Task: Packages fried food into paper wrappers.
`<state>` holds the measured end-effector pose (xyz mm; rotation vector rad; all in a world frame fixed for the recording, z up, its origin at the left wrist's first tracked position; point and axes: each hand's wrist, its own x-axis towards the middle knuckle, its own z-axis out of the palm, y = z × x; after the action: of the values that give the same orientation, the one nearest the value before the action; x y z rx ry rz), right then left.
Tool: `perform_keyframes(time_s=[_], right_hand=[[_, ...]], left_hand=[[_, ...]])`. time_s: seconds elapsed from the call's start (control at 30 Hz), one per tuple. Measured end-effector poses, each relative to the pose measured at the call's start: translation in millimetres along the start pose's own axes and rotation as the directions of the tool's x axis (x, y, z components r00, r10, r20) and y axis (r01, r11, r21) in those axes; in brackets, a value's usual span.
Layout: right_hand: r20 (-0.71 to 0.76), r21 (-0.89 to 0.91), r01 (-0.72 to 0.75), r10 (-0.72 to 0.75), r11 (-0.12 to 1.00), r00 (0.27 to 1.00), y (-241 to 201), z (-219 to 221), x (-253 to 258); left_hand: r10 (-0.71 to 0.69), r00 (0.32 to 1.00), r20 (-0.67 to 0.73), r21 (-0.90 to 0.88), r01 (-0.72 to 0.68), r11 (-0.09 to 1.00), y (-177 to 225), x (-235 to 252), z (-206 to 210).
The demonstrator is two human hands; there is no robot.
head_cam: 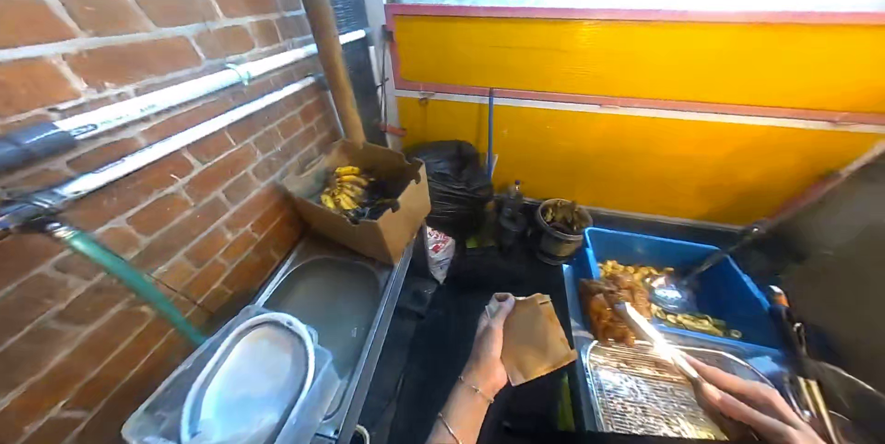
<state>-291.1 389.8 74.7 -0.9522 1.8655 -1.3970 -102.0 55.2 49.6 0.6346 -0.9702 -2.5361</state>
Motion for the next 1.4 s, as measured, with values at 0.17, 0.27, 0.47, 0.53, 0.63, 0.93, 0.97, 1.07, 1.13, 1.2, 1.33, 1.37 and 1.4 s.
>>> perform_keyframes(time_s=[0.17, 0.27, 0.47, 0.53, 0.63, 0.93, 0.97, 1.07, 1.13, 1.2, 1.33, 1.37, 1.4], right_hand=[[0.158, -0.013, -0.022, 0.024, 1.000, 0.987, -7.5, 11.7, 28.7], [0.159, 0.010, -0.006, 0.004, 1.000, 0.987, -3.7, 13.4, 41.5], [0.161, 0.029, 0.072, -0.076, 0.997, 0.984, -1.1, 34.8, 71.2], [0.182, 0.034, 0.092, -0.097, 0.995, 0.979, -1.8, 42.2, 76.8], [0.222, 0.037, 0.109, -0.114, 0.993, 0.968, 0.8, 48.1, 80.6], [0.328, 0.003, 0.079, -0.076, 0.997, 0.941, -7.6, 39.8, 81.1], [0.337, 0.004, 0.082, -0.079, 0.997, 0.938, -8.9, 39.8, 80.7], [0.308, -0.019, 0.062, -0.054, 0.998, 0.950, -11.7, 44.6, 78.1], [0.291, -0.020, 0.062, -0.053, 0.998, 0.955, -11.1, 47.9, 76.2], [0.318, 0.015, 0.077, -0.078, 0.997, 0.945, -9.5, 48.5, 74.8], [0.364, -0.060, 0.052, -0.027, 0.997, 0.931, -15.1, 45.9, 76.2], [0.362, -0.078, 0.040, -0.009, 0.996, 0.932, -15.6, 44.1, 76.2], [0.366, -0.075, 0.035, -0.005, 0.997, 0.931, -14.9, 42.0, 76.8]], left_hand=[[-0.022, 1.000, -0.013, -0.018, 0.022, 1.000, -3.7, 2.6, 5.7], [-0.007, 1.000, -0.027, -0.018, 0.006, 1.000, 1.2, 4.9, 0.4], [-0.008, 0.995, -0.101, -0.074, 0.000, 0.997, 7.5, 7.7, 5.0], [0.029, 0.985, -0.170, -0.104, -0.048, 0.993, 8.9, 10.2, 8.6], [0.100, 0.958, -0.268, -0.138, -0.141, 0.980, 9.2, 15.6, 6.9], [0.301, 0.932, -0.201, -0.135, -0.331, 0.934, -5.5, 16.3, -1.6], [0.304, 0.933, -0.192, -0.136, -0.332, 0.933, -6.7, 16.6, -2.7], [0.320, 0.928, -0.191, -0.125, -0.346, 0.930, -5.7, 11.7, -1.6], [0.370, 0.906, -0.203, -0.088, -0.394, 0.915, -4.9, 8.4, 0.7], [0.444, 0.878, -0.178, -0.081, -0.463, 0.883, -7.9, 9.4, -1.6], [0.452, 0.880, -0.146, -0.131, -0.470, 0.873, -12.4, 8.4, -3.6], [0.449, 0.881, -0.149, -0.123, -0.467, 0.875, -13.0, 7.2, -3.7], [0.450, 0.878, -0.162, -0.113, -0.469, 0.876, -13.7, 6.1, -3.9]])
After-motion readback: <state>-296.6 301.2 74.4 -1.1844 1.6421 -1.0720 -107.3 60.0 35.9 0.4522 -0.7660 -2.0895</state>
